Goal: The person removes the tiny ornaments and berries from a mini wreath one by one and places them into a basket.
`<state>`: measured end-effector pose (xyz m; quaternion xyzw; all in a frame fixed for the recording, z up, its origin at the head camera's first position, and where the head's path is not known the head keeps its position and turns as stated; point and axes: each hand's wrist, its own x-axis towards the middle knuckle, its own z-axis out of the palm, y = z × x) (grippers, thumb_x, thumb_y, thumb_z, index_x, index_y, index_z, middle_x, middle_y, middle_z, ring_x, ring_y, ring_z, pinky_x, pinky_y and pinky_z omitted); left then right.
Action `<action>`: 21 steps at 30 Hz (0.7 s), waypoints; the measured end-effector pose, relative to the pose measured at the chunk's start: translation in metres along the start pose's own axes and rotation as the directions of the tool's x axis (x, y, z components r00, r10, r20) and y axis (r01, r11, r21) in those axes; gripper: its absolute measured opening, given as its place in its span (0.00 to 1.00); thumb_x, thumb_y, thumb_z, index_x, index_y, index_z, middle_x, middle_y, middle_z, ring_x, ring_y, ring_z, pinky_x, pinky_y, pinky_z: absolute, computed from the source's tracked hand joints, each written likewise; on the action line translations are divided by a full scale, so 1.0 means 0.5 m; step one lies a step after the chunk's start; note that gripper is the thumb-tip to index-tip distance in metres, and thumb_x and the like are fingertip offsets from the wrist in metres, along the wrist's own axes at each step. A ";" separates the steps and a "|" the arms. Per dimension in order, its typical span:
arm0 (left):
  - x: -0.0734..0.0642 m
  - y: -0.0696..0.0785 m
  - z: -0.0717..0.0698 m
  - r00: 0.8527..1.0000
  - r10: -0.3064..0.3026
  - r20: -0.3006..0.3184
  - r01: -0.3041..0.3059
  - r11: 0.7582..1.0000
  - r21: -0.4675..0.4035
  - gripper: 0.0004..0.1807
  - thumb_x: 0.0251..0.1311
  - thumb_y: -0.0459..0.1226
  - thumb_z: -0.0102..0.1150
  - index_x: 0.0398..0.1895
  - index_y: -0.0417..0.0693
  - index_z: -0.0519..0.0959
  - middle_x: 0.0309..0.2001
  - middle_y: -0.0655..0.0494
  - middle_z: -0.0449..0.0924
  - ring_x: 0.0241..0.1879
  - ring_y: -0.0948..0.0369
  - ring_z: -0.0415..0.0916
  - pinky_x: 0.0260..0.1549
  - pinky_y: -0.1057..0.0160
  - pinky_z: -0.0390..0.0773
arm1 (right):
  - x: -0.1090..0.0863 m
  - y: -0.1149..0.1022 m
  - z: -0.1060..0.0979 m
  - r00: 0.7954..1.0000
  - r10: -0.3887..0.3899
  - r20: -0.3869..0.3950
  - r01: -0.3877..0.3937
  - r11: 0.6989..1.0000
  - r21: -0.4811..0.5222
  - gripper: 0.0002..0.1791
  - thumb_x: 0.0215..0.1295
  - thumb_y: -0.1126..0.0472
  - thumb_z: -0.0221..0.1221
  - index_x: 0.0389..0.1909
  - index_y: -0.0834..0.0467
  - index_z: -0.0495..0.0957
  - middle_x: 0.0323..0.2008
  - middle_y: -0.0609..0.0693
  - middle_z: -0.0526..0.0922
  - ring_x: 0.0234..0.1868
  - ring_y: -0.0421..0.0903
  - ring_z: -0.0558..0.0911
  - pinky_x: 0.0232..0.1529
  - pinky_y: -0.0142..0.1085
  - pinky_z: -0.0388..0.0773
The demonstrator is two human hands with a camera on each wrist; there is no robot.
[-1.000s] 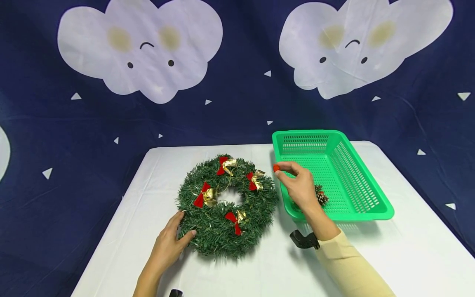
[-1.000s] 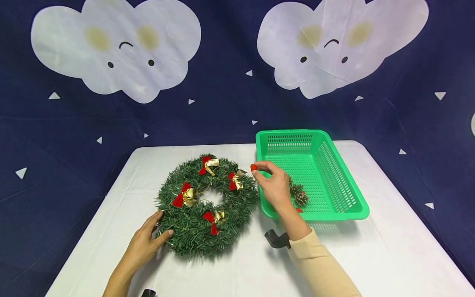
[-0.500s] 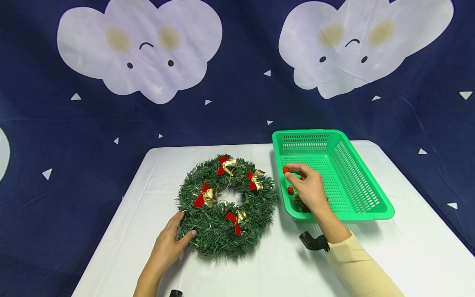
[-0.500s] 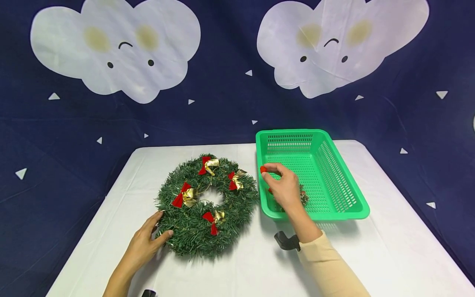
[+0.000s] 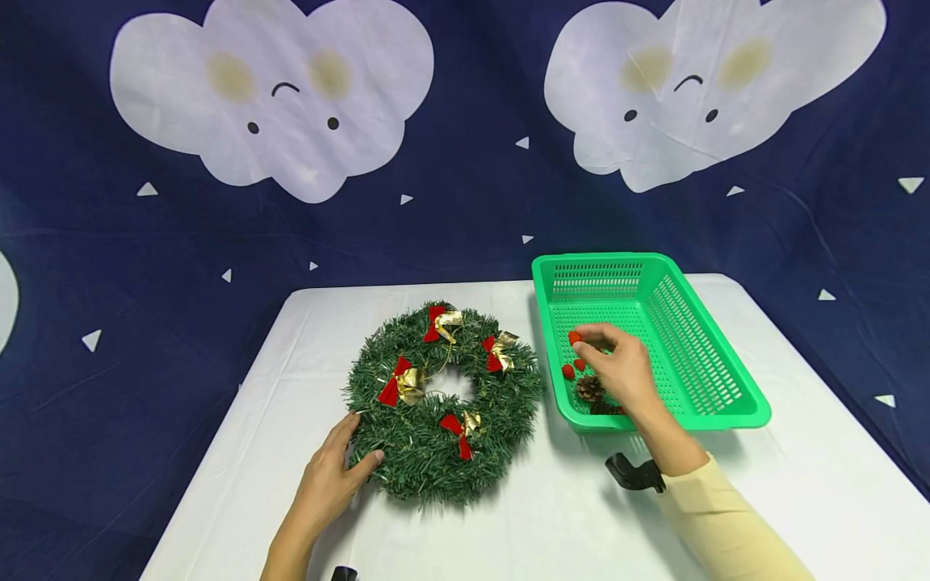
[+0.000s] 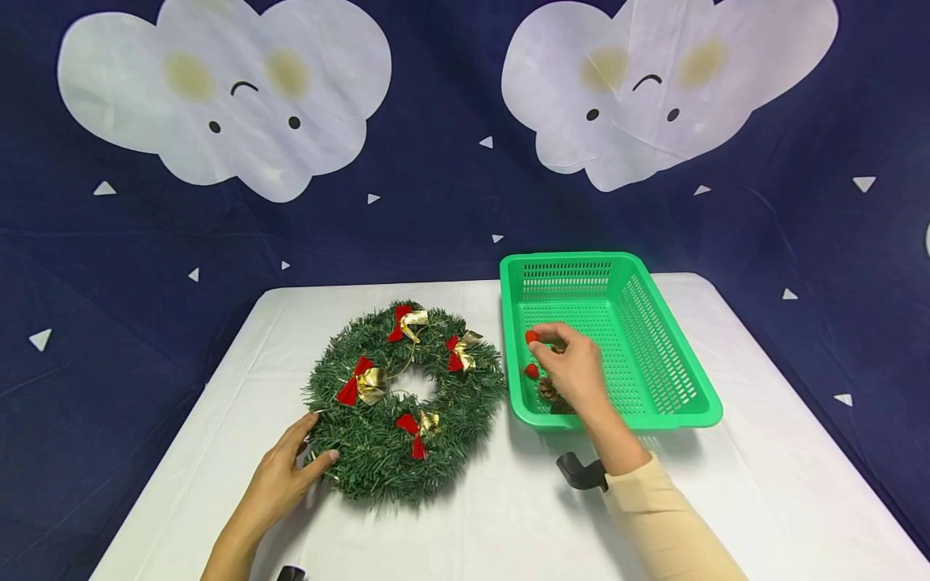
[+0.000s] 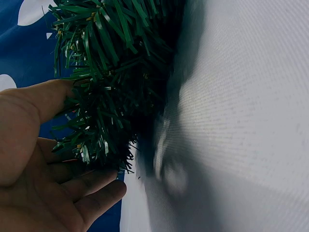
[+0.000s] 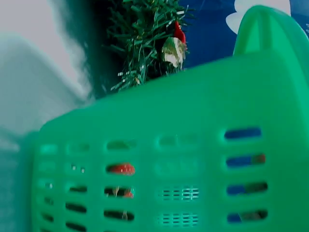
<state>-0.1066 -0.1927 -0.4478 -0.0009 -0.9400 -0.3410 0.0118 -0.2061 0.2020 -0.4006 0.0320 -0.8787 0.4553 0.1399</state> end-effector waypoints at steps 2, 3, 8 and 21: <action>0.000 0.000 0.000 1.000 -0.003 0.004 0.003 1.000 -0.001 0.40 0.60 0.46 0.59 0.71 0.40 0.56 0.73 0.41 0.53 0.68 0.39 0.57 0.62 0.36 0.61 | 0.001 0.003 -0.005 1.000 0.001 0.011 -0.001 1.000 -0.020 0.15 0.62 0.54 0.61 0.48 0.53 0.81 0.42 0.53 0.86 0.42 0.42 0.81 0.45 0.41 0.78; 0.000 0.001 0.000 1.000 -0.005 0.007 0.005 1.000 -0.001 0.40 0.60 0.46 0.59 0.71 0.40 0.56 0.73 0.42 0.53 0.68 0.39 0.56 0.62 0.36 0.61 | 0.001 0.005 -0.008 1.000 0.004 0.019 -0.004 0.999 -0.032 0.15 0.62 0.55 0.61 0.48 0.54 0.81 0.43 0.53 0.85 0.43 0.45 0.82 0.45 0.42 0.78; 0.001 0.002 -0.002 1.000 -0.016 0.019 0.016 1.000 -0.001 0.40 0.61 0.46 0.59 0.72 0.40 0.55 0.73 0.42 0.52 0.69 0.39 0.56 0.63 0.36 0.61 | 0.003 0.015 -0.021 0.997 0.020 0.073 -0.012 0.993 -0.118 0.15 0.62 0.56 0.60 0.48 0.55 0.80 0.43 0.55 0.86 0.48 0.55 0.82 0.37 0.38 0.76; 0.004 0.001 -0.002 1.000 -0.015 0.020 0.015 1.000 0.001 0.40 0.61 0.47 0.59 0.72 0.40 0.55 0.73 0.42 0.52 0.69 0.39 0.56 0.63 0.36 0.60 | 0.007 0.035 -0.047 0.983 0.062 0.170 -0.027 0.979 -0.201 0.13 0.62 0.56 0.60 0.47 0.55 0.81 0.45 0.57 0.85 0.50 0.57 0.81 0.43 0.47 0.78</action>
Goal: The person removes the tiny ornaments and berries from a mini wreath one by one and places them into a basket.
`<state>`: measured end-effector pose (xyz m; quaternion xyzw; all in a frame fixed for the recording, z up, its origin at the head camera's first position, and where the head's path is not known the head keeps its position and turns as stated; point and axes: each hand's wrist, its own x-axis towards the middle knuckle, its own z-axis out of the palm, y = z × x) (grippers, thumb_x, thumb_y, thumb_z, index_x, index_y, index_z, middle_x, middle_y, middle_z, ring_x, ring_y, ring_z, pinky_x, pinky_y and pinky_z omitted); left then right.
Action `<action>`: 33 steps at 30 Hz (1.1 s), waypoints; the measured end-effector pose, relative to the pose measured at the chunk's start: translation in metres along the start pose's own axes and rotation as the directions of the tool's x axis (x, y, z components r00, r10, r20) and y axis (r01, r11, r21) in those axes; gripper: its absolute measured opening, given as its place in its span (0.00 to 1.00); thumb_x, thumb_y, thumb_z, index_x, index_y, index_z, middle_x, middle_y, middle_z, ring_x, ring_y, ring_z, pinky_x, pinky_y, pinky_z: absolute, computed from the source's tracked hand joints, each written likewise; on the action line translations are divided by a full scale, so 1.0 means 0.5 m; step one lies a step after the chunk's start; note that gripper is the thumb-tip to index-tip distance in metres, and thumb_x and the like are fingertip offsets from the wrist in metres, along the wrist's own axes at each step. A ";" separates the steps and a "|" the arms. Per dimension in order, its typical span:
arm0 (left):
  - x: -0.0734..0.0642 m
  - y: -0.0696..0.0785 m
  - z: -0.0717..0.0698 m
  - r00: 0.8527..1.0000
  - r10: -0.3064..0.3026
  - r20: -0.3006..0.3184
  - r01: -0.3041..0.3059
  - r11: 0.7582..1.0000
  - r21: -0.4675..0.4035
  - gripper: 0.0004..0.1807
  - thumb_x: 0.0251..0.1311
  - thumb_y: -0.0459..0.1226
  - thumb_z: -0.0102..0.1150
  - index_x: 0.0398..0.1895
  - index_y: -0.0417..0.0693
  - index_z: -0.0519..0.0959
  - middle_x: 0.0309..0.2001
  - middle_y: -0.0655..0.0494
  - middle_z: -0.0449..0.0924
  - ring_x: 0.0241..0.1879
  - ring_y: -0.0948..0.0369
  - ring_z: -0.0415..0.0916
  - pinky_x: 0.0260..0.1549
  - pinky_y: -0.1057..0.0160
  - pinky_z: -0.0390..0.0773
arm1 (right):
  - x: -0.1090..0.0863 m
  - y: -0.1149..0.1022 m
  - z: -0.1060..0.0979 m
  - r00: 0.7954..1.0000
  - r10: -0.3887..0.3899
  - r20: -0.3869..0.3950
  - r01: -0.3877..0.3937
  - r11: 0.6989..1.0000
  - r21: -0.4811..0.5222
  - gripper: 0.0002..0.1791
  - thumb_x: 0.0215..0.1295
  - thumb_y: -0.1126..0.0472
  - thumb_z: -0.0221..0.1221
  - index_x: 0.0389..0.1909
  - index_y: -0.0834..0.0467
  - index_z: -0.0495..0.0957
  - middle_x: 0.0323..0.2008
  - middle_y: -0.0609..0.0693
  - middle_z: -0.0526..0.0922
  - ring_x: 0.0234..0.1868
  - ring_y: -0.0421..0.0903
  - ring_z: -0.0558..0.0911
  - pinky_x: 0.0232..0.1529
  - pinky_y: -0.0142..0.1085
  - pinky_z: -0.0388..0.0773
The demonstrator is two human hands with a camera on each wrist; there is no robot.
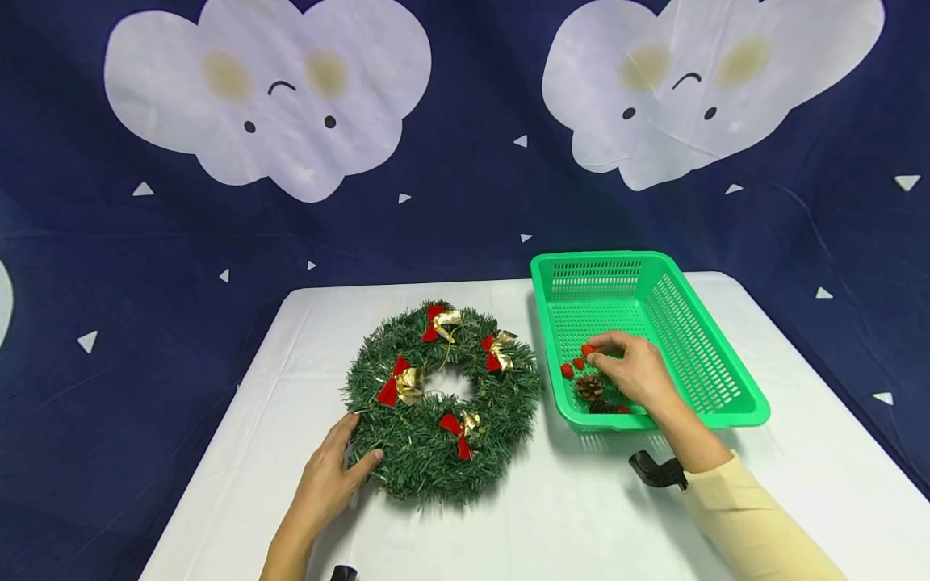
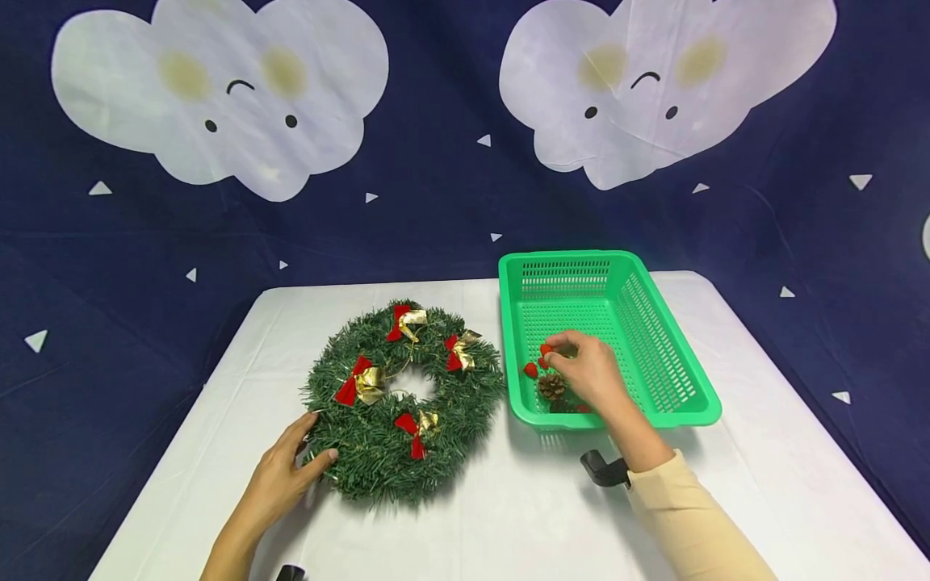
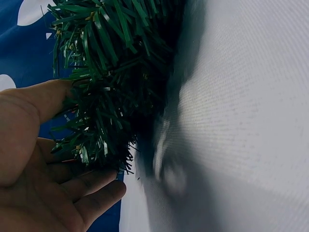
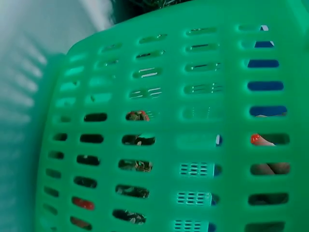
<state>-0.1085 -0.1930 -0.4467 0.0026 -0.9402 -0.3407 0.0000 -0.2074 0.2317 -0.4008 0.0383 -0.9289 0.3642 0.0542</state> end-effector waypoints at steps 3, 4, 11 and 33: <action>0.000 0.001 0.000 1.000 0.000 0.000 0.000 1.000 -0.002 0.40 0.61 0.47 0.59 0.72 0.41 0.55 0.73 0.42 0.52 0.69 0.39 0.56 0.63 0.36 0.60 | -0.001 0.006 -0.006 1.000 0.002 0.013 -0.002 1.000 0.000 0.13 0.63 0.57 0.59 0.48 0.55 0.81 0.46 0.58 0.85 0.50 0.57 0.80 0.42 0.47 0.78; 0.001 0.001 0.000 1.000 0.000 -0.001 0.000 1.000 -0.002 0.40 0.61 0.47 0.59 0.72 0.41 0.55 0.73 0.42 0.52 0.69 0.40 0.56 0.63 0.36 0.61 | -0.001 0.008 -0.009 1.000 0.002 0.015 -0.002 1.000 0.001 0.14 0.63 0.57 0.59 0.48 0.55 0.81 0.46 0.58 0.84 0.49 0.57 0.80 0.41 0.46 0.78; 0.000 0.002 -0.001 1.000 0.009 -0.009 -0.009 1.000 0.000 0.40 0.60 0.47 0.59 0.72 0.41 0.55 0.73 0.42 0.53 0.69 0.40 0.56 0.63 0.37 0.61 | -0.001 0.033 -0.033 1.000 -0.008 0.022 0.010 0.998 -0.054 0.14 0.62 0.58 0.59 0.47 0.58 0.81 0.43 0.60 0.85 0.43 0.56 0.81 0.33 0.37 0.76; -0.004 0.002 0.001 0.999 0.025 -0.040 -0.025 1.000 0.004 0.40 0.60 0.45 0.60 0.71 0.39 0.57 0.72 0.41 0.54 0.68 0.39 0.57 0.62 0.36 0.61 | -0.002 0.051 -0.044 0.997 -0.025 0.072 0.038 0.982 -0.184 0.13 0.61 0.59 0.59 0.45 0.56 0.82 0.41 0.58 0.86 0.43 0.58 0.81 0.32 0.39 0.74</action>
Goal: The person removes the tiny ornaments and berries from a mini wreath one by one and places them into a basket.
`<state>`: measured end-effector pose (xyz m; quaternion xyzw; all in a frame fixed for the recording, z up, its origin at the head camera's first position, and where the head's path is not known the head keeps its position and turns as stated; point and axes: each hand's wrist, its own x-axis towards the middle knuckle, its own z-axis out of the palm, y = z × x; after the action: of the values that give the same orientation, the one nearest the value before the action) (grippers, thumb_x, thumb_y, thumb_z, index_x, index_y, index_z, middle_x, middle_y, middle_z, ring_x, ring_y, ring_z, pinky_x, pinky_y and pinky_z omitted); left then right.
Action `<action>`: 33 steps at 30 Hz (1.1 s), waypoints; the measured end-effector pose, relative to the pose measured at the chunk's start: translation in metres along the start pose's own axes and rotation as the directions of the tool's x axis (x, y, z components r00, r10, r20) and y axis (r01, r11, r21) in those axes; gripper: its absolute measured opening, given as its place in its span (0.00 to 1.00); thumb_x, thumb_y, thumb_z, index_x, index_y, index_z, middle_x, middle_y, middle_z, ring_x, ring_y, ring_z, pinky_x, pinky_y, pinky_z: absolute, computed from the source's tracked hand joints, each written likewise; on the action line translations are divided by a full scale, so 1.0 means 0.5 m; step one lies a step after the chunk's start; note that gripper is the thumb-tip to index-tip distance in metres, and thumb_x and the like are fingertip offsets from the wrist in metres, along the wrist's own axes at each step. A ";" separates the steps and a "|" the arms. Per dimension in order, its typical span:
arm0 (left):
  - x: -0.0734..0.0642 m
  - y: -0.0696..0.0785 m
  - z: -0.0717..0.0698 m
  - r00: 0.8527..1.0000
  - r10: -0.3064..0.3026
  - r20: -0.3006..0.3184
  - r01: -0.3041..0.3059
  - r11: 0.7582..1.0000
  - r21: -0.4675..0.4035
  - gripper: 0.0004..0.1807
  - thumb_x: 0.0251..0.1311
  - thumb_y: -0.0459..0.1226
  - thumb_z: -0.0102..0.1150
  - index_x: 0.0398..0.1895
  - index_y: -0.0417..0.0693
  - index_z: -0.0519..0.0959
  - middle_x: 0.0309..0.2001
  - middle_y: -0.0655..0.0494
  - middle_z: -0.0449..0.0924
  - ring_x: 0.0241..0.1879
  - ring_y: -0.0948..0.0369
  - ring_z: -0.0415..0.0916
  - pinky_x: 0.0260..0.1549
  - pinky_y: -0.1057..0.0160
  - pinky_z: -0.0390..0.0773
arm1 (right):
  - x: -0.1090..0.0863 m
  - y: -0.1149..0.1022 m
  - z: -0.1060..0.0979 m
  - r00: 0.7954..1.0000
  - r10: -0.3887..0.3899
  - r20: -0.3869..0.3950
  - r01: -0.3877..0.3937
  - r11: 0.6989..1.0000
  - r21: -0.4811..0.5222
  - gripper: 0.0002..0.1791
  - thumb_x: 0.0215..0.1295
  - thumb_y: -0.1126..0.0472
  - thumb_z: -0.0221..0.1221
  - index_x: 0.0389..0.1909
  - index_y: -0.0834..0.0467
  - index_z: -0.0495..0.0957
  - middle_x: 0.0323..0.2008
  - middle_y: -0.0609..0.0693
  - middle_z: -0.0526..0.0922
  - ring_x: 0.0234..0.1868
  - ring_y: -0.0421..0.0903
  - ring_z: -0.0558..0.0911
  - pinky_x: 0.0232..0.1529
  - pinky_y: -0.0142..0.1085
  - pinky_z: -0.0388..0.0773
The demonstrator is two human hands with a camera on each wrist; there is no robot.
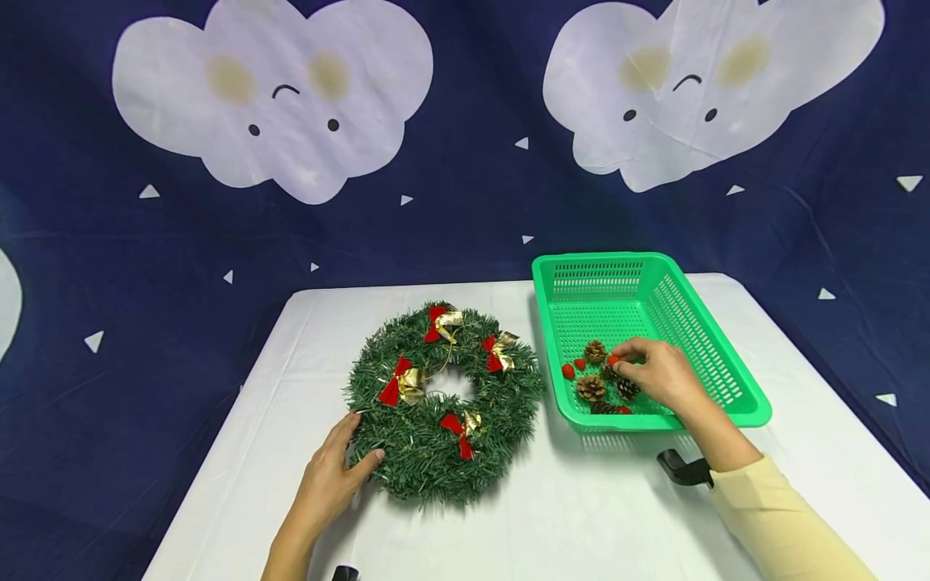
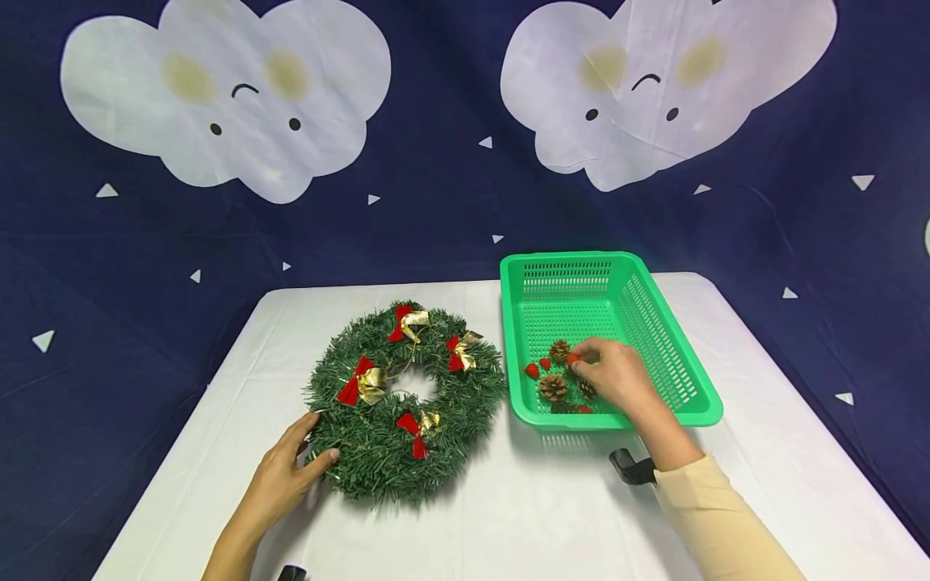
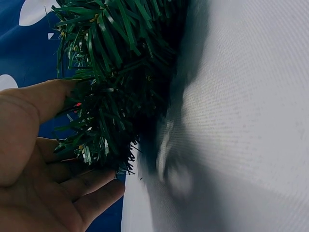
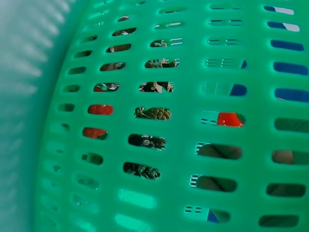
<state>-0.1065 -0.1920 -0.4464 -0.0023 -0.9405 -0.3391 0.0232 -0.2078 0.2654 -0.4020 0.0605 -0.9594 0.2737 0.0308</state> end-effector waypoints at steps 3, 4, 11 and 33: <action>0.001 0.001 0.000 1.000 0.001 -0.002 -0.001 1.000 -0.001 0.40 0.59 0.45 0.60 0.71 0.39 0.57 0.72 0.40 0.54 0.68 0.39 0.58 0.62 0.36 0.62 | 0.000 -0.001 0.001 1.000 -0.007 0.002 0.007 1.000 -0.005 0.13 0.61 0.59 0.59 0.45 0.57 0.82 0.41 0.57 0.86 0.45 0.59 0.81 0.34 0.43 0.75; 0.001 0.001 0.000 1.000 0.001 -0.002 -0.001 1.000 -0.002 0.40 0.59 0.44 0.60 0.71 0.39 0.57 0.72 0.40 0.55 0.68 0.39 0.58 0.62 0.36 0.62 | 0.000 0.000 0.001 1.000 -0.011 0.001 0.011 1.000 -0.007 0.13 0.61 0.59 0.59 0.46 0.57 0.82 0.41 0.57 0.86 0.45 0.59 0.81 0.34 0.44 0.75; 0.004 0.001 0.002 1.000 0.009 -0.010 -0.009 1.000 -0.006 0.40 0.59 0.44 0.61 0.71 0.38 0.57 0.72 0.40 0.55 0.68 0.39 0.57 0.62 0.36 0.62 | 0.003 0.002 0.000 1.000 -0.022 -0.023 0.022 1.000 0.008 0.14 0.60 0.59 0.60 0.46 0.58 0.82 0.42 0.59 0.86 0.46 0.61 0.81 0.37 0.47 0.77; -0.001 0.025 -0.012 0.994 0.062 -0.089 -0.064 0.998 -0.013 0.38 0.61 0.47 0.59 0.71 0.42 0.58 0.71 0.41 0.57 0.69 0.40 0.55 0.62 0.35 0.59 | -0.026 -0.022 -0.002 0.977 0.007 -0.215 0.024 0.989 0.144 0.14 0.63 0.50 0.59 0.45 0.52 0.81 0.42 0.54 0.87 0.47 0.58 0.82 0.41 0.50 0.77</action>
<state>-0.1056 -0.1860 -0.4339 -0.0172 -0.9353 -0.3452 0.0755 -0.1934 0.2582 -0.3965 0.0369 -0.9275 0.3481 0.1309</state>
